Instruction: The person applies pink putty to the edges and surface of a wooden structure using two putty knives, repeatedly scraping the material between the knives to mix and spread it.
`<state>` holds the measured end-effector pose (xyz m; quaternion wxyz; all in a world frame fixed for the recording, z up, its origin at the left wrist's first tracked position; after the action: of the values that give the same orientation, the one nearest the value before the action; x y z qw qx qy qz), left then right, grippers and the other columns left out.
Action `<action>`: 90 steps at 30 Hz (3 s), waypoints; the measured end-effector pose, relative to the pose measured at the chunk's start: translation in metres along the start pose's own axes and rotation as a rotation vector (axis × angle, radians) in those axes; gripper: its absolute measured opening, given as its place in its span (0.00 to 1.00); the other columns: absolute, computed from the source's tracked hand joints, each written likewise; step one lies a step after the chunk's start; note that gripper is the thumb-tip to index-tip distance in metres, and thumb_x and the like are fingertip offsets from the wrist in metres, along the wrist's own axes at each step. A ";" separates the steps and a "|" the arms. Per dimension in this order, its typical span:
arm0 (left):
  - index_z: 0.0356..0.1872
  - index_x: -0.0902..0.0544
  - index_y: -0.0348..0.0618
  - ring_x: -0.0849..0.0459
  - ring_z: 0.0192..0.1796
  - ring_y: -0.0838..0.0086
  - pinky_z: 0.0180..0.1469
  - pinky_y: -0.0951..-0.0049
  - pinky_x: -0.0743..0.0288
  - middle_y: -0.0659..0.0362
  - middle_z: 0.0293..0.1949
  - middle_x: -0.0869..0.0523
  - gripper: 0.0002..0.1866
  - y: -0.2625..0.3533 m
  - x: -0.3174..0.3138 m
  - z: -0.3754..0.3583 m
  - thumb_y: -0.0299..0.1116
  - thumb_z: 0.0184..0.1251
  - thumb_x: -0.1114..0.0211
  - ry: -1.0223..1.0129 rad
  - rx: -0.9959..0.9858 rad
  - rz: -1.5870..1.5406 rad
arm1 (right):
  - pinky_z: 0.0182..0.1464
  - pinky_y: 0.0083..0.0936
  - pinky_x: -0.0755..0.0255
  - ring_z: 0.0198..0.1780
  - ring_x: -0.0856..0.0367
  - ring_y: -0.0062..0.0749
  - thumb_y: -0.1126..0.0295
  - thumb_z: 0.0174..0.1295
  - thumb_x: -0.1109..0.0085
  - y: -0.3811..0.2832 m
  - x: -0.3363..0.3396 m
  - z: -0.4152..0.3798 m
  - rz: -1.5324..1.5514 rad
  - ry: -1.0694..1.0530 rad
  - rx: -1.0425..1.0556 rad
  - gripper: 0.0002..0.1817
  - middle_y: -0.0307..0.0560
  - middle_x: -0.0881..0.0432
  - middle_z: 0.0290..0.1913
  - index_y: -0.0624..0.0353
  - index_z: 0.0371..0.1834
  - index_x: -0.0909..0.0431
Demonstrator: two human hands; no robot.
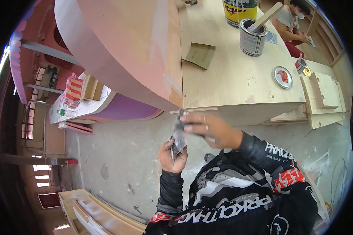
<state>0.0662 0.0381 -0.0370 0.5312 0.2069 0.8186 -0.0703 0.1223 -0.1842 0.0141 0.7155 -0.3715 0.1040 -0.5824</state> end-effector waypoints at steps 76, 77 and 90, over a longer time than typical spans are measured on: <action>0.63 0.21 0.41 0.25 0.69 0.53 0.70 0.52 0.36 0.51 0.62 0.17 0.23 0.001 -0.027 -0.034 0.22 0.66 0.42 -0.063 -1.023 2.658 | 0.51 0.31 0.23 0.49 0.17 0.30 0.81 0.59 0.49 0.053 0.026 0.012 0.503 0.385 -0.518 0.22 0.49 0.17 0.51 0.66 0.59 0.25; 0.64 0.22 0.40 0.26 0.69 0.52 0.70 0.54 0.36 0.50 0.62 0.17 0.22 -0.002 -0.018 -0.035 0.24 0.70 0.44 0.029 -1.014 2.534 | 0.51 0.31 0.23 0.50 0.17 0.35 0.81 0.59 0.51 0.060 0.027 0.028 0.413 0.377 -0.404 0.22 0.50 0.17 0.52 0.66 0.59 0.24; 0.67 0.25 0.39 0.26 0.69 0.52 0.72 0.59 0.36 0.51 0.63 0.18 0.20 -0.043 0.017 -0.036 0.30 0.78 0.48 0.446 -0.948 2.076 | 0.68 0.38 0.33 0.65 0.26 0.54 0.87 0.50 0.55 0.089 0.004 0.040 0.036 0.416 -0.212 0.32 0.58 0.23 0.61 0.62 0.63 0.27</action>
<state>0.0124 0.0161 -0.0414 0.2019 0.5665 0.2751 0.7500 0.2146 -0.1674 -0.0146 0.6457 -0.3146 0.3165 -0.6196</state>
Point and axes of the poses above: each hand's wrist, its own z-axis towards the middle knuckle, its own x-axis out of the back of the hand, y = z × x, the point moved 2 cm from there along z, towards the middle knuckle
